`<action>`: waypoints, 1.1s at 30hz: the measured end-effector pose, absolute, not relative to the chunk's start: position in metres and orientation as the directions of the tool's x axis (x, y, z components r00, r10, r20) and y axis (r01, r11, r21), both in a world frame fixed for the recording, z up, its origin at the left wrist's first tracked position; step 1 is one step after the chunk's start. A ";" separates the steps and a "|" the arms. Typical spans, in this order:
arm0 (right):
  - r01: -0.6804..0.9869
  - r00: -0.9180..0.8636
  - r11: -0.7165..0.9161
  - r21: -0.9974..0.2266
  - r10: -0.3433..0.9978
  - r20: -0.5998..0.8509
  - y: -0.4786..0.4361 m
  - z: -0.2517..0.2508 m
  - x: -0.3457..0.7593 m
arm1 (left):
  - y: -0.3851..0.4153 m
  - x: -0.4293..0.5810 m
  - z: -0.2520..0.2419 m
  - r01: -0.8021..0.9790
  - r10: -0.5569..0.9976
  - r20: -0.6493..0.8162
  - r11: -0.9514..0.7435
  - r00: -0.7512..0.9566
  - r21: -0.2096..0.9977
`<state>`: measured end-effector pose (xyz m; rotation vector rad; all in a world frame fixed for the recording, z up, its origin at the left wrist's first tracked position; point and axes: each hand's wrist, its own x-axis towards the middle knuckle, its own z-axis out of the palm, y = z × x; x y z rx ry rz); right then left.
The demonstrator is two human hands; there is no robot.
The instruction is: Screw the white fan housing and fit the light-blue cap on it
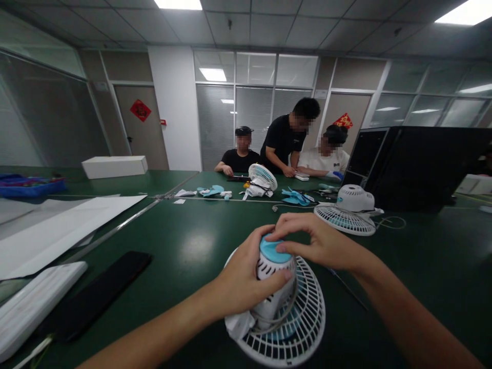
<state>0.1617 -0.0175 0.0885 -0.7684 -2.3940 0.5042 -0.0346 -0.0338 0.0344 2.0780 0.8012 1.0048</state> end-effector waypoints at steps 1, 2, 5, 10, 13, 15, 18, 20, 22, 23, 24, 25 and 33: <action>0.424 -0.666 0.764 -0.487 0.627 0.404 -0.019 0.089 0.160 | -0.034 -0.035 0.034 0.232 0.755 0.410 -0.581 0.511 0.780; 0.447 -0.657 0.763 -0.468 0.635 0.408 -0.021 0.090 0.158 | -0.034 -0.035 0.034 0.234 0.752 0.416 -0.588 0.512 0.774; 0.522 -0.613 0.753 -0.401 0.658 0.438 -0.027 0.090 0.152 | -0.033 -0.034 0.033 0.218 0.735 0.437 -0.608 0.518 0.764; 0.589 -0.551 0.702 -0.400 0.711 0.436 -0.035 0.092 0.144 | -0.030 -0.034 0.032 0.118 0.685 0.497 -0.641 0.533 0.758; 0.578 -0.531 0.662 -0.477 0.749 0.396 -0.032 0.089 0.145 | -0.029 -0.035 0.031 0.111 0.679 0.500 -0.645 0.538 0.756; 0.491 -0.504 0.671 -0.555 0.739 0.448 -0.023 0.077 0.149 | -0.028 -0.036 0.031 0.130 0.693 0.493 -0.639 0.527 0.758; 0.292 -0.373 0.680 -0.673 0.729 0.574 -0.008 0.043 0.158 | -0.026 -0.037 0.032 0.169 0.713 0.488 -0.635 0.504 0.754; 0.196 -0.336 0.652 -0.732 0.746 0.575 -0.003 0.017 0.163 | -0.024 -0.037 0.033 0.186 0.707 0.514 -0.658 0.485 0.729; 0.163 -0.375 0.638 -0.753 0.746 0.550 -0.004 -0.004 0.164 | -0.024 -0.037 0.035 0.210 0.705 0.542 -0.678 0.456 0.705; 0.168 -0.394 0.641 -0.749 0.740 0.545 -0.007 -0.011 0.164 | -0.023 -0.038 0.036 0.223 0.707 0.547 -0.681 0.448 0.698; 0.184 -0.400 0.645 -0.742 0.739 0.543 -0.011 -0.016 0.163 | -0.023 -0.039 0.037 0.234 0.708 0.547 -0.682 0.446 0.693; 0.205 -0.396 0.645 -0.736 0.743 0.540 -0.014 -0.019 0.161 | -0.022 -0.040 0.038 0.242 0.707 0.545 -0.685 0.450 0.687; 0.209 -0.356 0.601 -0.772 0.782 0.512 -0.025 -0.014 0.151 | -0.020 -0.050 0.044 0.232 0.654 0.530 -0.721 0.539 0.653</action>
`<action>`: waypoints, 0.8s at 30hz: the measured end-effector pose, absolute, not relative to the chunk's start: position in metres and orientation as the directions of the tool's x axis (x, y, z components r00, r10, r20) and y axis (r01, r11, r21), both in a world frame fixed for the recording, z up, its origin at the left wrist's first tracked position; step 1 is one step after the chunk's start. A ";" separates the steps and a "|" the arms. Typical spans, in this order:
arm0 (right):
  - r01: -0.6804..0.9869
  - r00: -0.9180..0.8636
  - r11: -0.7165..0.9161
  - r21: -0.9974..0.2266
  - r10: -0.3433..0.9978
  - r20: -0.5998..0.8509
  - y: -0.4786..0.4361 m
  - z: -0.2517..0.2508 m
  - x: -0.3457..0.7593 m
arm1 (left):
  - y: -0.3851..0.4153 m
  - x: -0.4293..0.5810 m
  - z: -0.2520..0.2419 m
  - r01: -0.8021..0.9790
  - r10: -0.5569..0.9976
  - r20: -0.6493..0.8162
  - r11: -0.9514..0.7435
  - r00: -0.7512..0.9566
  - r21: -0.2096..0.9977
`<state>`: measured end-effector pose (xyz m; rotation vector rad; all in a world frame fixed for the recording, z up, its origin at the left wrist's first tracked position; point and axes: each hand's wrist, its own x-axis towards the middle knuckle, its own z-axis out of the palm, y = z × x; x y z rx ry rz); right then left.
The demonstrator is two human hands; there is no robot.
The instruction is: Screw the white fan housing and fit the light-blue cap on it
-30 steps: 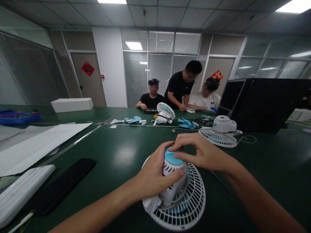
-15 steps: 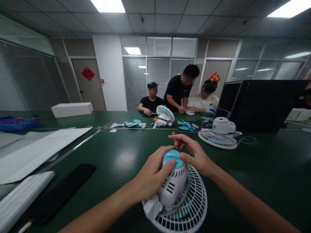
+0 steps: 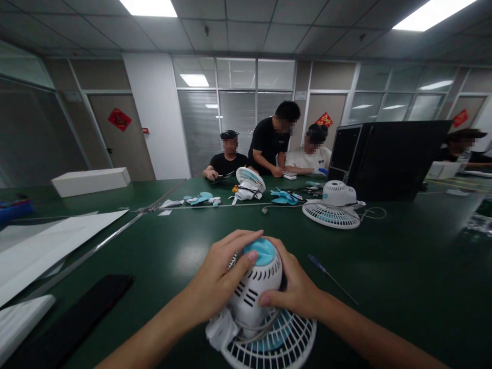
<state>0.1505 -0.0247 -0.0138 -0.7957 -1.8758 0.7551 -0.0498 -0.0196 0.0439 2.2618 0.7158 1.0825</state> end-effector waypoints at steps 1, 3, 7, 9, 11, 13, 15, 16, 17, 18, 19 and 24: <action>0.207 -0.356 0.601 -0.772 0.781 0.513 -0.025 -0.014 0.150 | -0.020 -0.050 0.044 0.228 0.653 0.525 -0.719 0.546 0.657; 0.214 -0.350 0.605 -0.767 0.780 0.519 -0.026 -0.015 0.151 | -0.022 -0.048 0.045 0.224 0.650 0.522 -0.719 0.553 0.658; 0.233 -0.355 0.636 -0.735 0.760 0.545 -0.026 -0.018 0.153 | -0.024 -0.041 0.044 0.232 0.667 0.560 -0.720 0.492 0.654; 0.239 -0.364 0.642 -0.728 0.755 0.546 -0.026 -0.019 0.153 | -0.025 -0.038 0.045 0.249 0.689 0.572 -0.709 0.446 0.660; 0.238 -0.354 0.635 -0.735 0.762 0.543 -0.027 -0.020 0.152 | -0.025 -0.037 0.046 0.264 0.706 0.557 -0.693 0.438 0.671; 0.235 -0.344 0.619 -0.749 0.774 0.532 -0.027 -0.019 0.151 | -0.025 -0.040 0.048 0.262 0.719 0.517 -0.670 0.465 0.695; 0.224 -0.349 0.610 -0.760 0.778 0.522 -0.028 -0.019 0.150 | -0.024 -0.044 0.049 0.228 0.720 0.468 -0.640 0.513 0.734; 0.219 -0.357 0.607 -0.764 0.779 0.516 -0.028 -0.018 0.149 | -0.023 -0.046 0.050 0.205 0.713 0.447 -0.627 0.541 0.752; 0.217 -0.365 0.605 -0.766 0.778 0.511 -0.027 -0.018 0.149 | -0.022 -0.048 0.051 0.183 0.698 0.434 -0.623 0.569 0.761; 0.216 -0.368 0.605 -0.766 0.777 0.510 -0.027 -0.017 0.150 | -0.021 -0.048 0.052 0.166 0.679 0.432 -0.629 0.593 0.760; 0.215 -0.369 0.607 -0.765 0.776 0.512 -0.026 -0.017 0.150 | -0.019 -0.048 0.054 0.160 0.664 0.436 -0.640 0.608 0.751; 0.175 -0.390 0.618 -0.767 0.758 0.522 -0.023 -0.016 0.152 | -0.014 -0.036 0.069 0.380 0.711 0.473 -0.688 0.520 0.618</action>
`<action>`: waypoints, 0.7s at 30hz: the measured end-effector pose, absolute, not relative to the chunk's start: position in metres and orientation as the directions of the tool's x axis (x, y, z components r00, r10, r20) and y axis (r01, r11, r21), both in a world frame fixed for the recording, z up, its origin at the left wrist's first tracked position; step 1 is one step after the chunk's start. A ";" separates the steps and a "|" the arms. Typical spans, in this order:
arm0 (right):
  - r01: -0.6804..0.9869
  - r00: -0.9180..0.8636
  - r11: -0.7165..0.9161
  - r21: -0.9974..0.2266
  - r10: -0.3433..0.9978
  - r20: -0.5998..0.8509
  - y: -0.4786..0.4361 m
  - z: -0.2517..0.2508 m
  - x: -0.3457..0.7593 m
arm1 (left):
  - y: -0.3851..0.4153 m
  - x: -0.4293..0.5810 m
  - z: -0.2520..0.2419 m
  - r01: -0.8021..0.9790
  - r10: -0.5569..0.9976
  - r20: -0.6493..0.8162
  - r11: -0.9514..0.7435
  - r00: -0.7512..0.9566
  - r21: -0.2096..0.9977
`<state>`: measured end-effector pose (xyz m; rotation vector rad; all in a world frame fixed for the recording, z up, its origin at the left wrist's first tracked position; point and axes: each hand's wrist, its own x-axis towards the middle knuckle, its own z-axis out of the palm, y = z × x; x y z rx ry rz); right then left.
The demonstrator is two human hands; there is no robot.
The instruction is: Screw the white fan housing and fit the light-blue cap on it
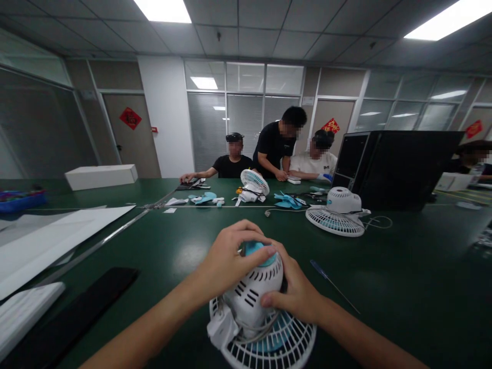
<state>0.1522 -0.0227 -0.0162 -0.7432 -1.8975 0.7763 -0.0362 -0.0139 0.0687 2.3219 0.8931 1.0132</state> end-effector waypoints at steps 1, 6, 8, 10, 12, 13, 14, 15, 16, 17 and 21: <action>0.166 -0.390 0.612 -0.773 0.761 0.518 -0.022 -0.016 0.152 | -0.014 -0.034 0.073 0.460 0.723 0.478 -0.688 0.499 0.561; 0.172 -0.371 0.582 -0.795 0.786 0.495 -0.024 -0.015 0.151 | -0.020 -0.033 0.092 0.637 0.741 0.396 -0.669 0.542 0.382; 0.183 -0.369 0.585 -0.790 0.786 0.496 -0.025 -0.014 0.150 | -0.027 -0.034 0.096 0.695 0.753 0.388 -0.650 0.532 0.307; 0.188 -0.369 0.589 -0.786 0.784 0.499 -0.026 -0.013 0.149 | -0.033 -0.035 0.097 0.735 0.749 0.392 -0.640 0.534 0.223; 0.196 -0.363 0.585 -0.787 0.789 0.496 -0.027 -0.012 0.148 | -0.038 -0.034 0.097 0.749 0.739 0.390 -0.642 0.549 0.162; 0.201 -0.358 0.580 -0.789 0.794 0.492 -0.027 -0.012 0.147 | -0.040 -0.034 0.097 0.748 0.733 0.387 -0.648 0.560 0.144; 0.206 -0.349 0.576 -0.791 0.799 0.490 -0.027 -0.012 0.147 | -0.041 -0.034 0.096 0.744 0.725 0.388 -0.655 0.568 0.134; 0.211 -0.340 0.574 -0.791 0.802 0.491 -0.028 -0.013 0.146 | -0.041 -0.034 0.096 0.737 0.718 0.393 -0.662 0.574 0.133; 0.215 -0.330 0.575 -0.789 0.803 0.495 -0.028 -0.013 0.146 | -0.041 -0.035 0.096 0.729 0.711 0.400 -0.670 0.578 0.137; 0.217 -0.325 0.578 -0.787 0.803 0.500 -0.028 -0.014 0.146 | -0.041 -0.035 0.096 0.717 0.703 0.406 -0.681 0.584 0.148; 0.201 -0.323 0.593 -0.780 0.792 0.518 -0.028 -0.017 0.145 | -0.037 -0.038 0.096 0.658 0.663 0.426 -0.730 0.615 0.185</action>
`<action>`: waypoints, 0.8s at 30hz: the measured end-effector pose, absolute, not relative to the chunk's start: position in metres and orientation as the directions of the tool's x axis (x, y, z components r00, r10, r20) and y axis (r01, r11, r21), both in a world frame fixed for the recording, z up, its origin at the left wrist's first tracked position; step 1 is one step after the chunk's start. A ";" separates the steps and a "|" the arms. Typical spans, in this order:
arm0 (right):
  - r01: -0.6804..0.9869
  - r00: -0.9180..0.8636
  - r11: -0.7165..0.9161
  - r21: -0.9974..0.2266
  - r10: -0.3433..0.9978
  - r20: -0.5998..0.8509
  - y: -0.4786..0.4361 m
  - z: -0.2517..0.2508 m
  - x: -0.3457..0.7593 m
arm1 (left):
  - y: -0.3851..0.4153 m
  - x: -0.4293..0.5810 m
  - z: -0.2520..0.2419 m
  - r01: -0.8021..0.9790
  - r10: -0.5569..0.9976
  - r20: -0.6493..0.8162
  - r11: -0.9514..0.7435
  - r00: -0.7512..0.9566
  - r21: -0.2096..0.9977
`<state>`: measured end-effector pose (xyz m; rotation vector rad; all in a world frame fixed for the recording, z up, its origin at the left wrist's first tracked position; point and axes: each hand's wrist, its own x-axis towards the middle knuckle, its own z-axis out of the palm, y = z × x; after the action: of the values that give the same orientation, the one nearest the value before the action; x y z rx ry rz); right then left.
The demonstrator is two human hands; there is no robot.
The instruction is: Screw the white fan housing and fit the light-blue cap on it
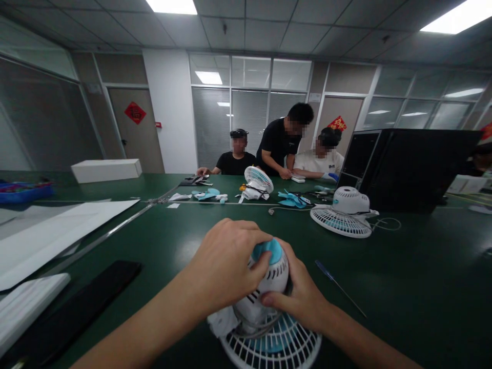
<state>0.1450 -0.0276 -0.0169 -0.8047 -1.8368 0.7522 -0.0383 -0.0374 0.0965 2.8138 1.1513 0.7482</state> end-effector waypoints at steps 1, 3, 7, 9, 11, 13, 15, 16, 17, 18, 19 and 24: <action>0.199 -0.324 0.595 -0.779 0.790 0.521 -0.028 -0.017 0.145 | -0.036 -0.040 0.097 0.644 0.653 0.426 -0.742 0.627 0.189; 0.209 -0.320 0.594 -0.777 0.792 0.520 -0.027 -0.018 0.145 | -0.034 -0.042 0.096 0.612 0.629 0.425 -0.766 0.651 0.198; 0.215 -0.321 0.582 -0.784 0.801 0.506 -0.028 -0.018 0.146 | -0.028 -0.045 0.093 0.518 0.571 0.423 -0.820 0.704 0.244; 0.202 -0.326 0.580 -0.789 0.800 0.504 -0.028 -0.018 0.146 | -0.025 -0.045 0.093 0.497 0.567 0.404 -0.824 0.718 0.273; 0.197 -0.333 0.580 -0.791 0.798 0.502 -0.029 -0.017 0.146 | -0.024 -0.046 0.093 0.492 0.573 0.389 -0.819 0.722 0.295; 0.198 -0.336 0.577 -0.792 0.799 0.498 -0.029 -0.017 0.146 | -0.022 -0.046 0.093 0.477 0.569 0.390 -0.822 0.724 0.313; 0.201 -0.331 0.573 -0.794 0.803 0.496 -0.029 -0.017 0.146 | -0.019 -0.047 0.092 0.444 0.547 0.403 -0.835 0.734 0.325; 0.203 -0.328 0.574 -0.793 0.803 0.497 -0.029 -0.018 0.146 | -0.018 -0.047 0.092 0.420 0.532 0.411 -0.844 0.741 0.335; 0.204 -0.326 0.575 -0.792 0.803 0.499 -0.028 -0.018 0.146 | -0.016 -0.048 0.092 0.396 0.517 0.416 -0.851 0.748 0.345; 0.205 -0.325 0.576 -0.791 0.803 0.500 -0.028 -0.018 0.146 | -0.015 -0.048 0.092 0.372 0.502 0.420 -0.857 0.756 0.356; 0.207 -0.324 0.577 -0.790 0.802 0.502 -0.028 -0.018 0.146 | -0.013 -0.049 0.091 0.351 0.489 0.423 -0.863 0.763 0.364; 0.224 -0.319 0.575 -0.787 0.806 0.498 -0.027 -0.018 0.146 | -0.009 -0.049 0.090 0.306 0.449 0.425 -0.880 0.786 0.363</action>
<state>0.1455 -0.0266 -0.0183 -0.8393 -1.8392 0.7543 -0.0494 -0.0086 0.0897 2.7030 0.5836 0.7445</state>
